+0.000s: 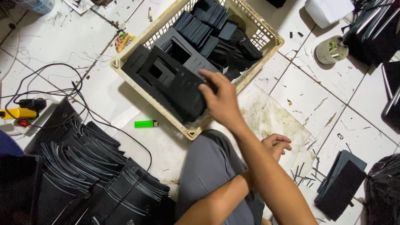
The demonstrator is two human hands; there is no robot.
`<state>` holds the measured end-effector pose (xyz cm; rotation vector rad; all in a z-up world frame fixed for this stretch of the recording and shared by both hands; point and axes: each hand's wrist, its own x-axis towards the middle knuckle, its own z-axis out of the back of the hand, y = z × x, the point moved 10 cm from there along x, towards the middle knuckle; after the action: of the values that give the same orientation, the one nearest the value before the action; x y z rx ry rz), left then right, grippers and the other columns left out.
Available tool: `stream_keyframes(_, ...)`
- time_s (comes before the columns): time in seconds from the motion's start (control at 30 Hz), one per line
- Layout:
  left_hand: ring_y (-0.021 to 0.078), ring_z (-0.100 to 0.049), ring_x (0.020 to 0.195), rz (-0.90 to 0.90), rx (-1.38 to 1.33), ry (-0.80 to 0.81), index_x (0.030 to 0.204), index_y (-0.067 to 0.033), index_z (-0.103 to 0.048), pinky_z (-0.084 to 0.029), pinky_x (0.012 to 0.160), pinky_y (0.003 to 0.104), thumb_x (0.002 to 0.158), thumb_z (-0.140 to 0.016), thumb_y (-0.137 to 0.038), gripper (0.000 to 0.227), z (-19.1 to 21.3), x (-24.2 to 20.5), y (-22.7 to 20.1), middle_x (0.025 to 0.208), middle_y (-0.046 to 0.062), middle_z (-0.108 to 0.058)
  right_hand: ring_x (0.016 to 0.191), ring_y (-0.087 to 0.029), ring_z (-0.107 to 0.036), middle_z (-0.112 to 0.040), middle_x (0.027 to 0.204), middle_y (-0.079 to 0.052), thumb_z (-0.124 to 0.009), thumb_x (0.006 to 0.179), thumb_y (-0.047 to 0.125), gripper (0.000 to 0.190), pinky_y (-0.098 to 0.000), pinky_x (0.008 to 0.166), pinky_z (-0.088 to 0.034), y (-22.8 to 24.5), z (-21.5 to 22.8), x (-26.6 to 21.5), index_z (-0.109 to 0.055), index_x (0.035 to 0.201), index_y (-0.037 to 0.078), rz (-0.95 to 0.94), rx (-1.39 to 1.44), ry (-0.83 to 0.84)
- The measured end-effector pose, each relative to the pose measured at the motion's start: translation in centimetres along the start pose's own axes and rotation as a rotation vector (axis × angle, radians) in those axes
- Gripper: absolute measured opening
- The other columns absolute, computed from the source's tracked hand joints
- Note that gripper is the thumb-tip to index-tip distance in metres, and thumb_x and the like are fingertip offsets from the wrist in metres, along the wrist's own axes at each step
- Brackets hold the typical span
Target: Organizing and stacking black leather cutouts on the floor
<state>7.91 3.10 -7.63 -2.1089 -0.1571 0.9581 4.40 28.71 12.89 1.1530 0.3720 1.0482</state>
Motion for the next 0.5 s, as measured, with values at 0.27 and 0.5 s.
stream_keyframes(0.27, 0.0083, -0.056, 0.074, 0.154, 0.029, 0.127, 0.105, -0.0127, -0.07, -0.046, 0.072, 0.022, 0.09, -0.057, -0.016, 0.02, 0.9, -4.0, -6.6, 0.086, -0.001, -0.069, 0.09, -0.019, -0.055, -0.059, 0.108, -0.012, -0.06, 0.098, -0.019, 0.024, -0.0308, 0.083, -0.052, 6.1, 12.4, 4.7, -0.059, 0.114, -0.001, 0.268, -0.017, -0.013)
stream_keyframes(0.5, 0.0117, -0.057, 0.078, 0.064, -0.053, 0.139, 0.105, -0.0067, -0.07, -0.048, 0.074, 0.025, 0.092, -0.056, -0.012, 0.019, 1.4, -4.6, -7.9, 0.086, 0.002, -0.069, 0.103, -0.015, -0.058, -0.06, 0.12, -0.01, -0.066, 0.1, -0.008, 0.013, -0.0258, 0.095, -0.054, 5.2, 15.5, 5.6, -0.063, 0.101, 0.005, 0.23, 0.09, 0.367)
